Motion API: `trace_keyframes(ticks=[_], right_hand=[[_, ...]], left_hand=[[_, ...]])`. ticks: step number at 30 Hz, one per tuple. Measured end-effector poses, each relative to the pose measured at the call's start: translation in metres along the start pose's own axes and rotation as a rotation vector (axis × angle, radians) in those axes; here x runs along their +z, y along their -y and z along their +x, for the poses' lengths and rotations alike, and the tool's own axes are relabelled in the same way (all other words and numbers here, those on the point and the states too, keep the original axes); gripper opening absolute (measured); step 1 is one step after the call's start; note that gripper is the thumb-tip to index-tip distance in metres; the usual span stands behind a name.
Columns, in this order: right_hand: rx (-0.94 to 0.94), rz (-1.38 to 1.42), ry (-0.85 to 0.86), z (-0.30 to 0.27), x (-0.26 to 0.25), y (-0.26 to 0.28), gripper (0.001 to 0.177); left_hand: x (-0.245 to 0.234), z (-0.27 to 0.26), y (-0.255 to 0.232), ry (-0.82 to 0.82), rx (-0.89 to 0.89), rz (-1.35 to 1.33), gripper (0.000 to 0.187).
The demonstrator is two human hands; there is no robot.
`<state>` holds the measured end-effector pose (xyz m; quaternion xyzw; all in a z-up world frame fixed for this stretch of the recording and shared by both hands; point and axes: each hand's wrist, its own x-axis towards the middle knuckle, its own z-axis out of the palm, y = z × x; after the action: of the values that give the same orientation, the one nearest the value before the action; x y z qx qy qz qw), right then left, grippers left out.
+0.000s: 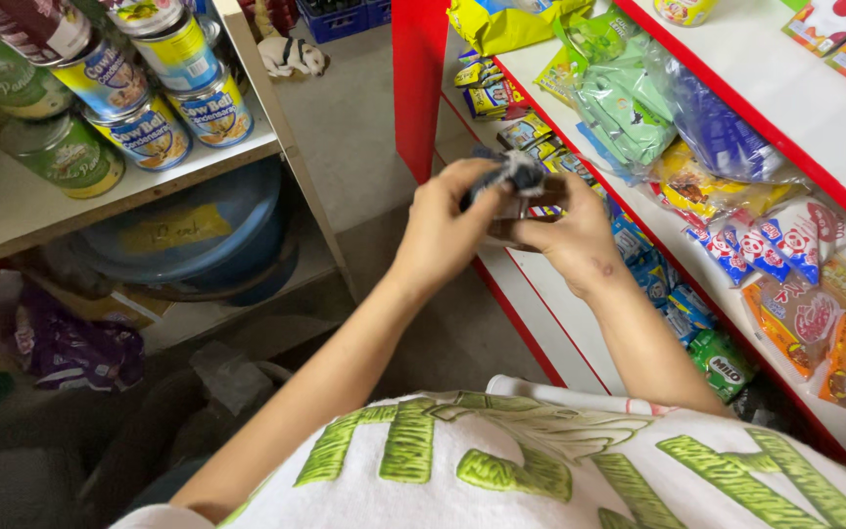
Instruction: The person wipes the surfaces of various packaged goods on a store shelf using a cloth. They handle cartons of cream and several cans one at a time, rotating them to clean all sides before placing them back on the shelf.
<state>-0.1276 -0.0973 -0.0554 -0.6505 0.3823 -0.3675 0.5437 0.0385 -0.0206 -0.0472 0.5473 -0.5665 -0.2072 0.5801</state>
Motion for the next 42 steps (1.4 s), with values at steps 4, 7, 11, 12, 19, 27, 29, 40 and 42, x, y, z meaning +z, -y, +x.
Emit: trace_keyframes(ticks=[4, 7, 11, 12, 19, 27, 29, 40, 42], right_hand=[[0.141, 0.176, -0.111, 0.008, -0.012, -0.017, 0.049], [0.084, 0.198, -0.081, 0.004, -0.018, -0.020, 0.051], [-0.199, 0.071, 0.058, -0.008, -0.008, -0.003, 0.057], [-0.193, 0.017, 0.051, -0.011, -0.007, 0.004, 0.061], [-0.330, -0.266, 0.008, -0.033, -0.001, 0.030, 0.070], [-0.369, -0.402, -0.060, -0.039, -0.009, 0.019, 0.070], [-0.334, -0.362, -0.077, -0.036, -0.015, 0.021, 0.071], [-0.479, -0.354, -0.370, 0.023, -0.106, 0.009, 0.063], [-0.530, -0.428, -0.453, 0.044, -0.135, 0.006, 0.061]], left_hand=[[0.011, -0.037, -0.022, -0.035, 0.249, 0.203, 0.036], [0.012, -0.034, -0.022, -0.045, 0.281, 0.253, 0.039], [0.020, 0.008, -0.008, -0.047, -0.077, 0.079, 0.028], [0.019, 0.020, -0.002, 0.000, -0.240, 0.026, 0.029], [0.023, 0.044, 0.032, 0.071, -0.752, -0.419, 0.040], [0.032, 0.032, 0.010, 0.042, -0.644, 0.516, 0.061], [0.032, 0.031, 0.000, 0.029, -0.632, 0.552, 0.062], [0.056, 0.026, 0.047, -0.040, -0.725, 0.509, 0.061], [0.066, 0.027, 0.058, 0.014, -0.747, 0.485, 0.059]])
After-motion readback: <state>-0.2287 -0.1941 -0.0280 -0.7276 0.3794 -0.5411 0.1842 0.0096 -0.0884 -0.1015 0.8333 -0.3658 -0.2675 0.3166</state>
